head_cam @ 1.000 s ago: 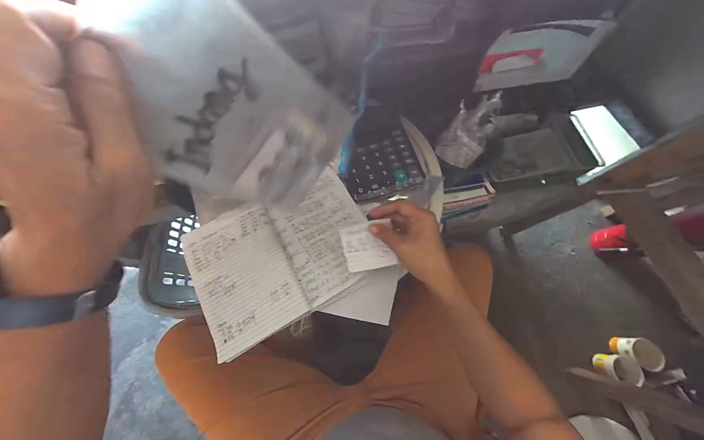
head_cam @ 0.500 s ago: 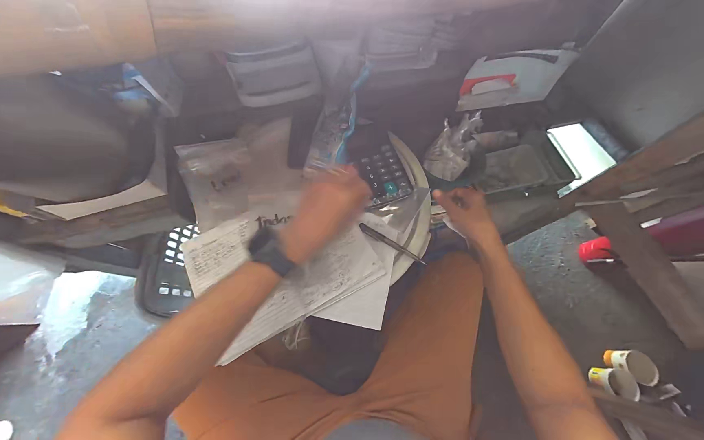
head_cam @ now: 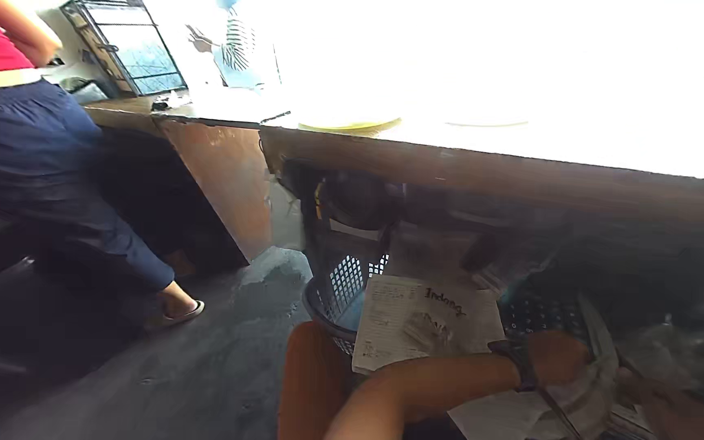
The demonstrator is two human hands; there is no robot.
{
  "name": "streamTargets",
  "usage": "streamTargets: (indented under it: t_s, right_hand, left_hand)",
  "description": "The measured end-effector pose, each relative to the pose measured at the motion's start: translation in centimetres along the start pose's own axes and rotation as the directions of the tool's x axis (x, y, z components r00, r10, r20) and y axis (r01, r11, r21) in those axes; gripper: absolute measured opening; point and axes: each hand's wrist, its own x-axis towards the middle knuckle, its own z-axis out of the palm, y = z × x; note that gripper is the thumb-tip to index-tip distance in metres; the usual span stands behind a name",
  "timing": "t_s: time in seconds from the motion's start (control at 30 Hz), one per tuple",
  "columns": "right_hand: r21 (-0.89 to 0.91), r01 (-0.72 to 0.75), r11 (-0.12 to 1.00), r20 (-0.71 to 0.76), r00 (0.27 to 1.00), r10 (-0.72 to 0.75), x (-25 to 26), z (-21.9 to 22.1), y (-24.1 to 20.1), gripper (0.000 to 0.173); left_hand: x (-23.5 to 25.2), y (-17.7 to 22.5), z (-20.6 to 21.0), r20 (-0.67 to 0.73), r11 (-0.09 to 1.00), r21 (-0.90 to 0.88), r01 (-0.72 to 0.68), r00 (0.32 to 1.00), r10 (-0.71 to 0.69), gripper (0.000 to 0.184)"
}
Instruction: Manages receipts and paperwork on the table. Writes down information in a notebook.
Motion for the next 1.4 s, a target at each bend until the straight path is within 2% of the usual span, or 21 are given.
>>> streamTargets:
  t_s: [0.23, 0.3, 0.37, 0.43, 0.5, 0.57, 0.67, 0.73, 0.8, 0.87, 0.93, 0.97, 1.03, 1.07, 1.1, 1.17, 1.2, 1.3, 1.4]
  right_hand:
    - [0.003, 0.143, 0.99, -0.021, 0.989, -0.143, -1.3, -1.3, 0.4, 0.04]
    - [-0.004, 0.108, 0.994, -0.039, 0.993, -0.108, -2.7, -1.3, -0.6, 0.038]
    - [-0.015, 0.012, 1.0, -0.051, 0.999, -0.013, -4.0, -1.3, -2.0, 0.035]
    - [-0.023, -0.049, 0.999, -0.071, 0.996, 0.047, -4.0, -1.3, -1.2, 0.038]
    - [0.002, -0.031, 1.0, -0.081, 0.996, 0.031, -3.8, -1.6, 0.4, 0.042]
    - [0.037, 0.057, 0.998, -0.133, 0.99, -0.051, -3.7, -1.8, 1.2, 0.042]
    - [0.118, 0.242, 0.963, -0.286, 0.937, -0.201, -4.6, -2.6, -0.2, 0.034]
    - [0.125, 0.415, 0.901, -0.347, 0.869, -0.352, -5.4, -3.2, -2.5, 0.035]
    - [0.061, 0.579, 0.813, -0.376, 0.768, -0.518, -6.0, -3.1, -5.4, 0.04]
    - [-0.068, 0.667, 0.742, -0.345, 0.682, -0.645, -6.5, -2.5, -8.8, 0.053]
    - [-0.201, 0.661, 0.723, -0.275, 0.67, -0.689, -6.8, -1.1, -11.8, 0.064]
    - [-0.243, 0.654, 0.717, -0.261, 0.668, -0.697, -6.8, -0.5, -12.5, 0.059]
    - [-0.259, 0.67, 0.695, -0.224, 0.659, -0.718, -6.6, 0.0, -13.5, 0.034]
    - [-0.241, 0.694, 0.679, -0.205, 0.647, -0.734, -6.1, 0.2, -14.2, 0.027]
    - [-0.224, 0.712, 0.666, -0.191, 0.638, -0.746, -5.5, 0.5, -14.9, 0.025]
    - [-0.237, 0.729, 0.642, -0.17, 0.62, -0.766, -4.8, 0.8, -15.8, 0.026]
    - [-0.229, 0.731, 0.643, -0.154, 0.625, -0.766, -4.6, 0.7, -16.3, 0.027]
    - [-0.148, 0.734, 0.663, -0.034, 0.666, -0.745, -4.7, -0.2, -17.7, 0.023]
    - [-0.043, 0.64, 0.767, 0.161, 0.762, -0.627, -5.2, -0.3, -18.4, 0.012]
  left_hand:
    - [-0.4, 0.0, -1.6, -0.043, 0.999, -0.039, -0.006, 0.999, 0.005, 0.03]
    - [-0.5, -0.2, -2.0, -0.034, 0.998, -0.054, -0.011, 0.999, 0.009, 0.031]
    - [0.0, -0.8, -1.6, -0.047, 0.995, -0.017, -0.096, 0.994, 0.095, 0.031]
    - [1.0, -1.1, -1.4, -0.042, 0.982, 0.111, -0.156, 0.986, 0.161, 0.034]
    - [1.0, -0.2, -2.5, 0.006, 0.979, 0.161, -0.127, 0.992, 0.127, 0.043]
    - [1.1, 0.8, -4.0, 0.003, 0.987, 0.134, -0.094, 0.996, 0.095, 0.054]
    - [1.0, 1.1, -5.8, -0.116, 0.988, -0.071, -0.138, 0.985, 0.129, 0.054]
    - [0.4, 2.1, -7.0, -0.217, 0.961, -0.241, -0.134, 0.973, 0.081, 0.053]
    - [-0.7, 3.3, -8.7, -0.259, 0.919, -0.384, -0.089, 0.966, -0.014, 0.054]
    - [-1.5, 3.9, -10.4, -0.296, 0.891, -0.45, -0.068, 0.952, -0.076, 0.056]
    - [-2.4, 4.1, -11.7, -0.27, 0.862, -0.506, -0.032, 0.955, -0.123, 0.058]
    - [-2.9, 4.0, -11.8, -0.246, 0.852, -0.523, -0.02, 0.961, -0.128, 0.058]
    - [-4.5, 3.6, -12.2, -0.213, 0.833, -0.554, -0.02, 0.97, -0.119, 0.055]
    - [-5.7, 2.6, -13.0, -0.198, 0.818, -0.573, -0.049, 0.977, -0.08, 0.047]
    - [-7.0, 1.2, -13.5, -0.181, 0.815, -0.572, -0.088, 0.983, -0.022, 0.036]
    - [-9.6, -1.2, -13.9, -0.125, 0.827, -0.55, -0.12, 0.99, 0.061, 0.046]
    - [-11.0, -2.2, -14.2, -0.114, 0.839, -0.527, -0.136, 0.989, 0.089, 0.046]
    - [-15.6, -5.9, -16.7, -0.163, 0.881, -0.405, -0.244, 0.967, 0.193, 0.014]
    - [-19.2, -8.7, -19.9, -0.248, 0.907, -0.36, -0.216, 0.96, 0.13, 0.009]
